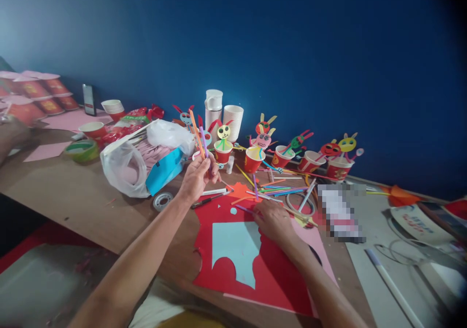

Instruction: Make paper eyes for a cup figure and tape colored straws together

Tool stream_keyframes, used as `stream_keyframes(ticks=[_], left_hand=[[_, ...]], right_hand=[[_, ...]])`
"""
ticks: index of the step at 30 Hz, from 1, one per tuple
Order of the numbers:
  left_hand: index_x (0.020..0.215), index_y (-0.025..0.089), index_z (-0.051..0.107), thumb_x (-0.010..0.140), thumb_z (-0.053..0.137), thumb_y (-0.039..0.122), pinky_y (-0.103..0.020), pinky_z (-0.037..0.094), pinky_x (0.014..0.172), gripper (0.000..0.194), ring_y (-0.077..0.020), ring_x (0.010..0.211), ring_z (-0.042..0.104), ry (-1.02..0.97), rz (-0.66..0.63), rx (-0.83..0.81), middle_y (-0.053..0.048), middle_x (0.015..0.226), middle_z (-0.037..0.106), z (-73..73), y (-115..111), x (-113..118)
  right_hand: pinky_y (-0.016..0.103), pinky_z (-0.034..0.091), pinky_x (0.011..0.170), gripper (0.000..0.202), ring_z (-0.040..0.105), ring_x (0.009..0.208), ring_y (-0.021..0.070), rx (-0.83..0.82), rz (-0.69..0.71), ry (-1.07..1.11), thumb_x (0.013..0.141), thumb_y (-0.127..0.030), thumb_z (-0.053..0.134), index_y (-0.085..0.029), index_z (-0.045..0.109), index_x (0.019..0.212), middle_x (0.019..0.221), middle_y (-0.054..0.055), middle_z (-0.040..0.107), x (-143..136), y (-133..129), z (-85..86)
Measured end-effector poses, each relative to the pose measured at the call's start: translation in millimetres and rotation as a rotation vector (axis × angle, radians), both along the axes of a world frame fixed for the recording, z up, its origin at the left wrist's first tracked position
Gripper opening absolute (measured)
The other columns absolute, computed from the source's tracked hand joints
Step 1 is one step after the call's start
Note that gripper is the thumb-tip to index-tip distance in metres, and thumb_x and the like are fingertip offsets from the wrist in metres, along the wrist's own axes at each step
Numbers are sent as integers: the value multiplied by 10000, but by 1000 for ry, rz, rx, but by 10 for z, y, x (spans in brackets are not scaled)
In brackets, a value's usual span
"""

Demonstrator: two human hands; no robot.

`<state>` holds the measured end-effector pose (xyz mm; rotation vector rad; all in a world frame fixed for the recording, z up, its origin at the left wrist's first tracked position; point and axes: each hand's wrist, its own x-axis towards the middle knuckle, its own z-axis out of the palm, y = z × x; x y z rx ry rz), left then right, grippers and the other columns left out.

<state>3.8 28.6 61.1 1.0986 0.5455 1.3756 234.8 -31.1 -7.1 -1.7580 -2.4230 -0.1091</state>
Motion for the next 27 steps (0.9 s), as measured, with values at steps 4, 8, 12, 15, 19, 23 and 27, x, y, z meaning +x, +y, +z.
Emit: stream_keyframes(ticks=[4, 8, 12, 15, 19, 23, 27], left_hand=[[827, 171, 479, 788, 576, 331, -232, 445, 474, 191, -67, 430, 433, -11, 45, -67, 44, 583, 475, -108, 49, -55], [820, 176, 475, 778, 588, 330, -180, 380, 405, 195, -47, 400, 384, -21, 60, -115, 50, 571, 466, -167, 49, -97], [821, 181, 466, 780, 586, 329, -146, 319, 373, 196, -37, 390, 373, -33, 65, -119, 58, 564, 452, -132, 24, -106], [807, 179, 460, 790, 571, 332, -142, 301, 364, 190, -35, 384, 371, -19, 68, -115, 58, 570, 452, -132, 6, -82], [809, 174, 457, 801, 552, 338, -147, 303, 362, 190, -40, 385, 391, 8, 55, -100, 55, 577, 465, -217, -12, -12], [828, 169, 461, 825, 517, 338, -155, 311, 369, 179, -41, 378, 408, 62, 13, -103, 47, 591, 493, -330, -29, 78], [848, 166, 465, 835, 498, 335, -156, 309, 374, 173, -41, 387, 420, 82, -48, -116, 44, 603, 499, -392, -56, 152]], right_hand=[[292, 339, 727, 157, 568, 837, 213, 29, -54, -45, 817, -210, 484, -191, 636, 781, 840, 76, 644, 117, 38, 35], [283, 335, 696, 155, 574, 824, 206, 38, -138, -43, 824, -202, 476, -185, 627, 796, 837, 81, 654, 190, 70, 60], [268, 325, 644, 193, 589, 750, 187, 15, -196, 29, 851, -230, 436, -196, 622, 812, 794, 63, 667, 209, 80, 111], [250, 320, 583, 214, 583, 686, 170, -80, -222, 254, 854, -289, 421, -205, 616, 837, 769, 42, 661, 217, 79, 136], [234, 366, 585, 282, 554, 634, 143, -304, -45, 809, 851, -380, 413, -191, 573, 716, 671, 2, 615, 178, 69, 151], [235, 386, 569, 304, 525, 574, 121, -510, -2, 1222, 821, -453, 481, -181, 571, 720, 651, -1, 615, 78, 32, 174], [218, 354, 512, 290, 486, 519, 98, -593, -51, 1417, 796, -451, 543, -174, 572, 714, 633, 3, 620, 8, -12, 186]])
